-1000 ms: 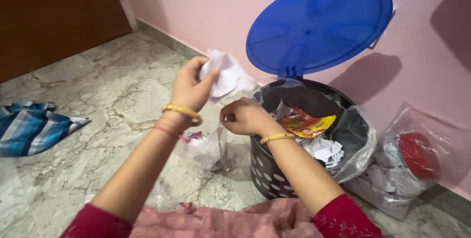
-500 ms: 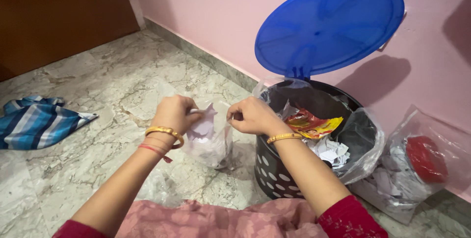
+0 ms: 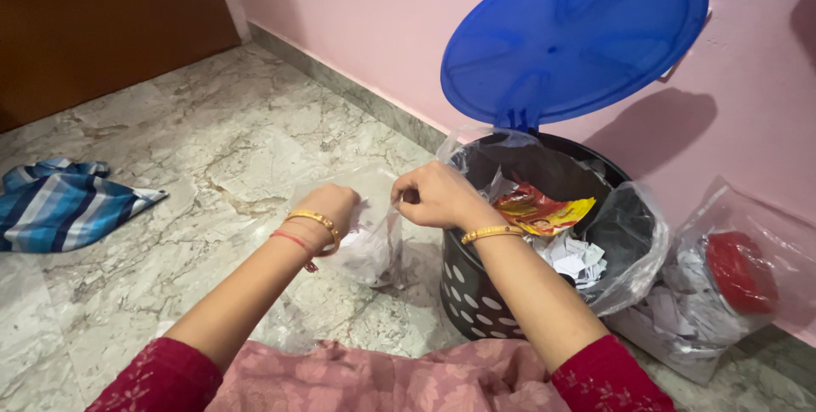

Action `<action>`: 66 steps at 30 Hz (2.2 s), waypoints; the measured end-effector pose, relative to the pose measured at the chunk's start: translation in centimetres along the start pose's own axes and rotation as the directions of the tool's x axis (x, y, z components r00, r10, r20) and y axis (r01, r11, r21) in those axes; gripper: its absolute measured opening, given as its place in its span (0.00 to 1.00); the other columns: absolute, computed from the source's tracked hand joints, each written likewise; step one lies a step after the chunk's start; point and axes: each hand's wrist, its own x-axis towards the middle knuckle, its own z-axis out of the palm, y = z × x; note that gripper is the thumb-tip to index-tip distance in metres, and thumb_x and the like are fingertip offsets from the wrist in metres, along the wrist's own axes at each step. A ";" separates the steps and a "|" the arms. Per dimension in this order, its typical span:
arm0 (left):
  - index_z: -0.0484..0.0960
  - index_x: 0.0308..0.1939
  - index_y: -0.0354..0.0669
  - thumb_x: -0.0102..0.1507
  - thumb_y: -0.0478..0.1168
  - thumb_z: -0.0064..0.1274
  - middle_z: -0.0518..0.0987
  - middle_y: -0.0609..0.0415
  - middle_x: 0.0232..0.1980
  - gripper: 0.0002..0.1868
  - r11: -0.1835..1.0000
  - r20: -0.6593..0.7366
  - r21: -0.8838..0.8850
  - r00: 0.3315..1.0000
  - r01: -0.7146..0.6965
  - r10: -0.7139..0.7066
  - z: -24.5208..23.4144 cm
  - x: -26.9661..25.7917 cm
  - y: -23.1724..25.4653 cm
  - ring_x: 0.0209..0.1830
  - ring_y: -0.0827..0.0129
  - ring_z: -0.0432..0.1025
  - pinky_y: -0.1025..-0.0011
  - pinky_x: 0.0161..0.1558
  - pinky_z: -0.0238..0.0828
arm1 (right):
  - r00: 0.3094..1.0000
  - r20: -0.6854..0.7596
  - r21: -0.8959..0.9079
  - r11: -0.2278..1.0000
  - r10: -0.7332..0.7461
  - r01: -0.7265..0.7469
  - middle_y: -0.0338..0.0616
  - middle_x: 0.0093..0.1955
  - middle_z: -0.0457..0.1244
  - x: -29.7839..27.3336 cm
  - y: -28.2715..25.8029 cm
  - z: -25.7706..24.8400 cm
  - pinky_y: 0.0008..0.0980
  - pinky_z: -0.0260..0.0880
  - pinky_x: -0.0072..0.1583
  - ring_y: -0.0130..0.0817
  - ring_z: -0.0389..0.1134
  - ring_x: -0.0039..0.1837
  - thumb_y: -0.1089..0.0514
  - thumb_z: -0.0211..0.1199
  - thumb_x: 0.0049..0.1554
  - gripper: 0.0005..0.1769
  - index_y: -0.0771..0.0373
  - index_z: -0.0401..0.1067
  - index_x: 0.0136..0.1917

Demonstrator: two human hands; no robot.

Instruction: The person sits on the floor and sorts trash from a bin into a plastic bag. They handle paper, wrappers, and a plastic bottle, placing them into the bag one by one.

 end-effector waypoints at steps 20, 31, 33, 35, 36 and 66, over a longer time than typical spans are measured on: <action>0.86 0.49 0.43 0.59 0.35 0.57 0.83 0.44 0.45 0.14 0.978 0.527 -0.160 0.849 0.134 -0.030 -1.0 1.9 2.1 0.37 0.52 0.81 0.53 0.30 0.84 | 1.000 0.013 -0.001 1.000 0.019 -0.019 0.43 0.35 0.71 0.1 0.2 0.0 0.35 0.73 0.43 0.39 0.74 0.38 0.53 0.64 0.44 0.12 0.56 0.82 0.41; 0.85 0.51 0.45 0.60 0.37 0.54 0.83 0.45 0.48 0.15 0.999 0.697 0.036 0.716 0.032 -0.048 7.8 6.7 3.2 0.39 0.52 0.81 0.54 0.34 0.83 | 1.000 0.030 -0.040 0.999 0.008 -0.007 0.42 0.36 0.72 0.4 1.1 0.3 0.36 0.73 0.44 0.40 0.75 0.40 0.52 0.64 0.42 0.11 0.53 0.82 0.38; 0.84 0.52 0.45 0.61 0.38 0.53 0.83 0.45 0.48 0.15 0.999 0.722 0.039 0.690 0.015 -0.038 9.5 6.3 3.1 0.40 0.53 0.82 0.54 0.35 0.83 | 0.998 0.049 -0.039 0.999 0.024 -0.022 0.42 0.36 0.72 0.3 1.2 0.5 0.37 0.73 0.45 0.40 0.75 0.40 0.52 0.64 0.42 0.11 0.53 0.82 0.38; 0.84 0.52 0.46 0.61 0.38 0.53 0.83 0.45 0.48 0.16 0.999 0.736 0.044 0.676 0.010 -0.039 10.8 5.9 3.2 0.40 0.53 0.82 0.54 0.36 0.83 | 0.998 0.058 -0.044 0.999 0.019 -0.017 0.42 0.36 0.72 0.3 1.2 0.5 0.37 0.73 0.45 0.40 0.75 0.41 0.51 0.65 0.42 0.11 0.53 0.82 0.38; 0.84 0.52 0.46 0.61 0.39 0.53 0.83 0.45 0.48 0.16 0.999 0.737 0.045 0.674 0.013 -0.042 11.2 5.9 3.1 0.40 0.53 0.82 0.54 0.36 0.83 | 0.998 0.064 -0.046 0.999 0.015 -0.012 0.42 0.36 0.72 0.3 1.1 0.5 0.38 0.72 0.45 0.40 0.75 0.41 0.51 0.65 0.42 0.10 0.53 0.82 0.38; 0.81 0.59 0.52 0.65 0.46 0.46 0.84 0.47 0.54 0.20 1.000 0.686 0.022 0.727 0.012 -0.024 9.7 9.7 4.8 0.47 0.54 0.82 0.57 0.47 0.81 | 0.999 0.045 -0.050 0.999 0.017 -0.014 0.45 0.29 0.68 0.3 0.3 -0.3 0.41 0.68 0.41 0.45 0.71 0.35 0.41 0.68 0.45 0.19 0.59 0.77 0.30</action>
